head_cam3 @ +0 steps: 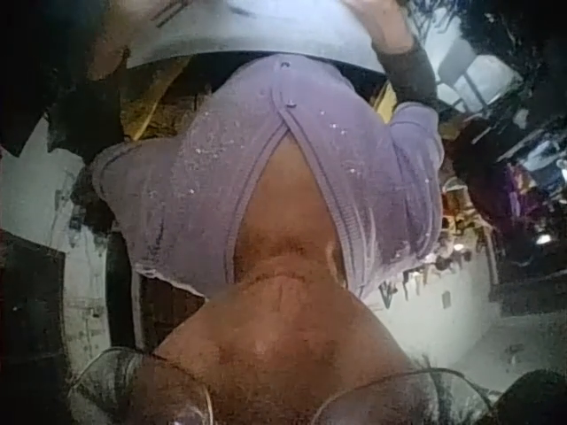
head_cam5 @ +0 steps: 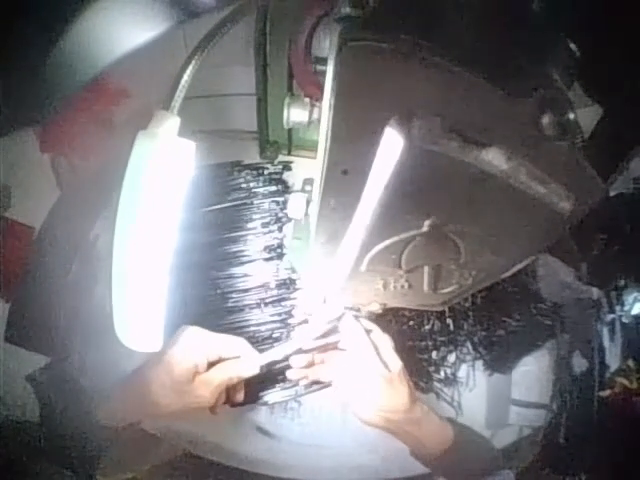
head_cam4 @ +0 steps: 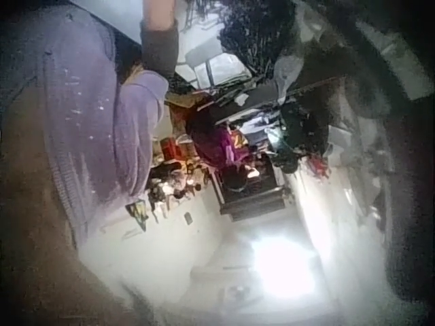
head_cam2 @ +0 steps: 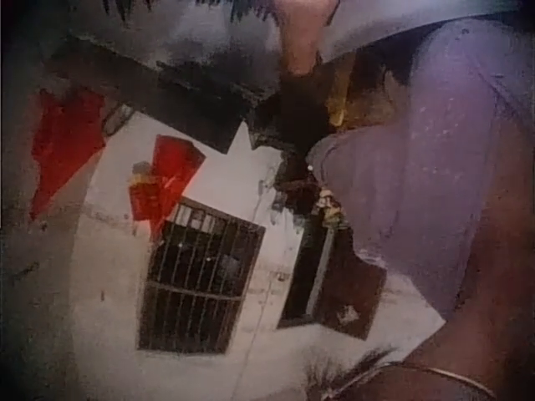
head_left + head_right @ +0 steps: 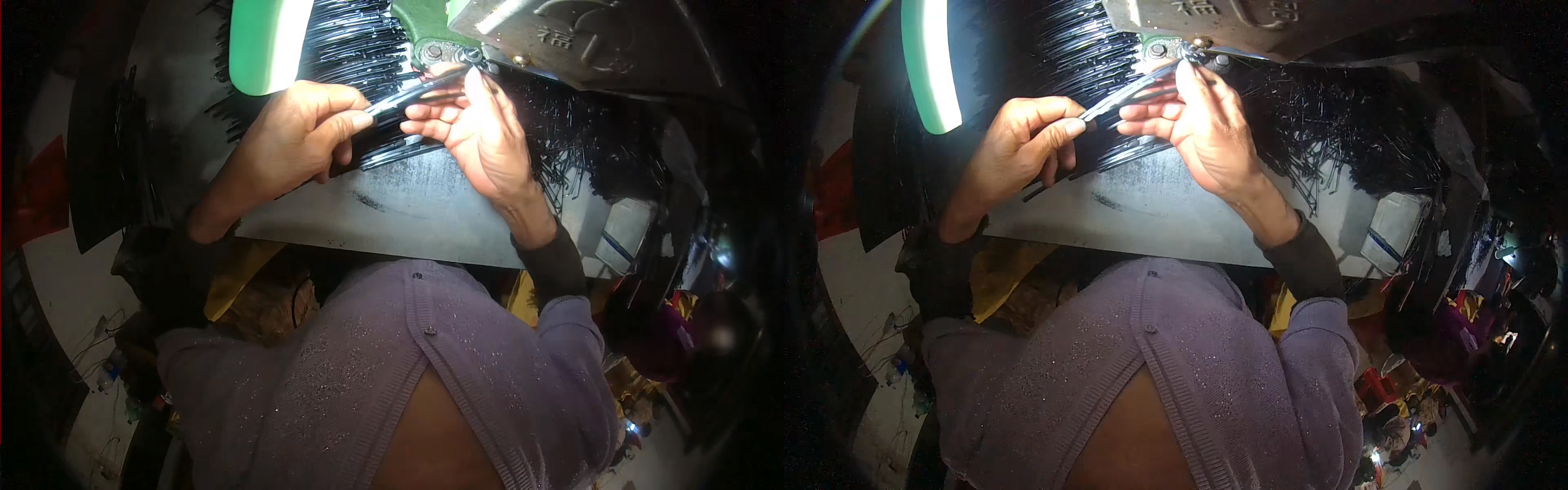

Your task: The person manually feeds black rods into a machine fixture by hand for assembly.

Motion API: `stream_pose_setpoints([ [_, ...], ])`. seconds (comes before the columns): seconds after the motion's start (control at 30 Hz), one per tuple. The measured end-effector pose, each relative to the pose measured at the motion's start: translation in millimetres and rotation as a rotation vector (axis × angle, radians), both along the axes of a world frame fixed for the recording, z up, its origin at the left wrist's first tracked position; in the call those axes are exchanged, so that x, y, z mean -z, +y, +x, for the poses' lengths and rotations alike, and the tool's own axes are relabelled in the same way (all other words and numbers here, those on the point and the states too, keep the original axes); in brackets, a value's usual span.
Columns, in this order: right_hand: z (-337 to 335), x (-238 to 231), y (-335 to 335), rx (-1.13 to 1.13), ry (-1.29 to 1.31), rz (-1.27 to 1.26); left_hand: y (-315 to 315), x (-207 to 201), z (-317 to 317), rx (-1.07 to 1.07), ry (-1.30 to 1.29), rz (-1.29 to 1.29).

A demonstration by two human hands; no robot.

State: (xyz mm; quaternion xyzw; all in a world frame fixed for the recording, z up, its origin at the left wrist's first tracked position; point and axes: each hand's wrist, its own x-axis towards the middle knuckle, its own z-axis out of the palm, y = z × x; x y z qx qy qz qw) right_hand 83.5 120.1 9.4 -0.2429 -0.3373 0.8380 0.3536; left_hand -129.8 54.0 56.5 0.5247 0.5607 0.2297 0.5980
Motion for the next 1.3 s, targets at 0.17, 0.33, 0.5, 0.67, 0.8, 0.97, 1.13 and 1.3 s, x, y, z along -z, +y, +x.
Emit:
stream_pose_setpoints([
  [0.17, 41, 4, 7, 0.255, 0.015, 0.017, 0, 32, -4, -0.412, -0.729, -0.142],
  [0.33, 51, 9, 28, 0.357, 0.065, 0.037, 26, 45, 48, -0.52, -1.186, 0.047],
  [0.5, 41, 13, 33, 0.374, 0.048, 0.025, 40, 46, 53, -0.663, -1.177, -0.02],
  [0.67, 42, 13, 33, 0.367, 0.009, 0.117, 41, 48, 60, -0.696, -1.111, 0.068],
  [0.8, 37, 11, 32, 0.373, -0.021, 0.117, 40, 53, 60, -0.72, -1.122, 0.123],
  [0.97, 39, 11, 31, 0.374, 0.003, 0.174, 40, 55, 67, -0.712, -1.134, 0.183],
  [1.13, 38, 12, 28, 0.4, -0.04, 0.147, 41, 55, 70, -0.767, -1.026, 0.187],
  [1.3, 40, 17, 31, 0.394, -0.037, 0.119, 46, 62, 70, -0.685, -0.908, 0.435],
])
